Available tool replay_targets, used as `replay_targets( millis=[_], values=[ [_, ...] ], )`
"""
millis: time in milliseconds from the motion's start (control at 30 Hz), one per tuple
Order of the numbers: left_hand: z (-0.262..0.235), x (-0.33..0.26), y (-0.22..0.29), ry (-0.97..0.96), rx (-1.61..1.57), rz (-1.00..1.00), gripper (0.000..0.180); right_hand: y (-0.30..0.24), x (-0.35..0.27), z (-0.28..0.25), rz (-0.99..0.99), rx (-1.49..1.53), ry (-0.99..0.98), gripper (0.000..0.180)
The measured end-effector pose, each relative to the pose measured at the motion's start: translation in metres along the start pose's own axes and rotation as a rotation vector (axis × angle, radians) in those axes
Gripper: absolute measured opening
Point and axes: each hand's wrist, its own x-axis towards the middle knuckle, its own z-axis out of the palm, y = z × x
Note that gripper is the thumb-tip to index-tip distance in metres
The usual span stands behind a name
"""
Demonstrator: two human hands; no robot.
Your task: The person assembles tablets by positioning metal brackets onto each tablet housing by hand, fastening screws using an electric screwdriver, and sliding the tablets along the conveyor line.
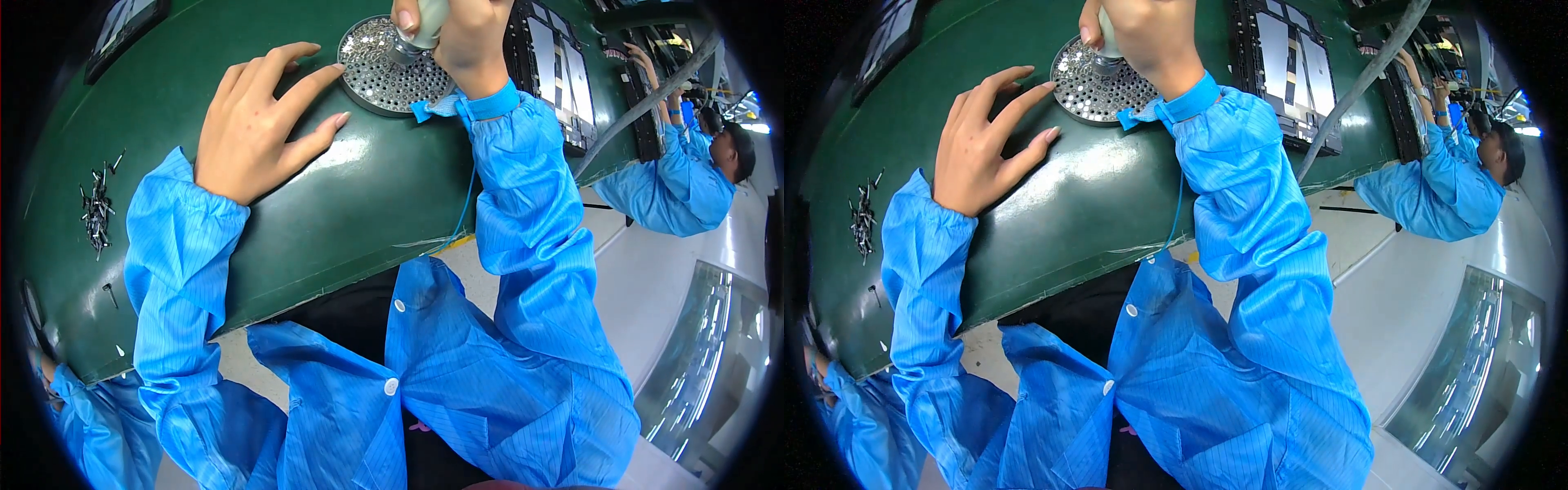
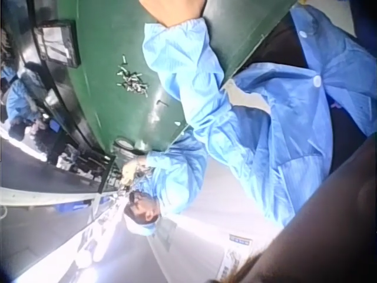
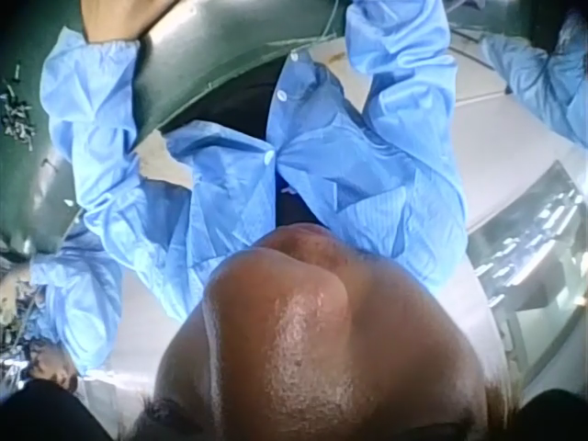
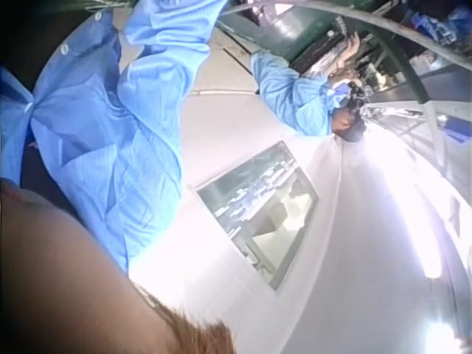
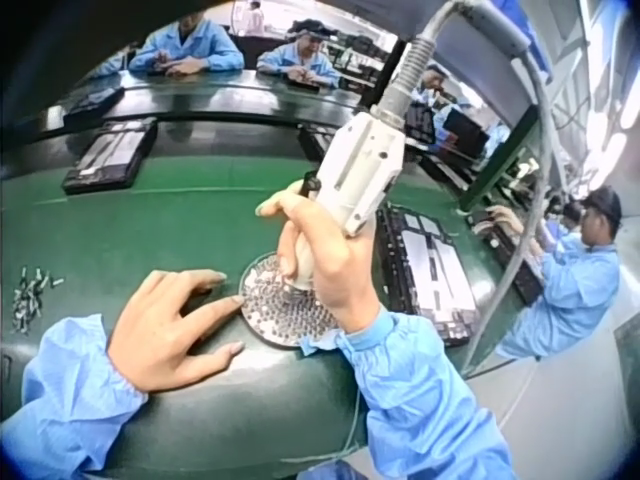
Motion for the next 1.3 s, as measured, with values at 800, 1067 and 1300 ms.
replay_targets(
  millis=[800, 1067, 1300],
  values=[
    [-0.013, -0.003, -0.003, 0.305, -0.065, -0.132, 0.022, 0.003, -0.005, 0.007, 0.019, 0.045, 0.083, 0.016],
    [-0.006, 0.007, -0.01, 0.387, -0.219, -0.233, 0.011, -0.017, 0.008, 0.008, -0.052, 0.11, 0.125, 0.018],
    [0.016, 0.052, -0.053, 0.276, -0.525, -0.629, 0.03, -0.041, 0.01, 0.002, -0.041, 0.119, 0.042, 0.019]
  ],
)
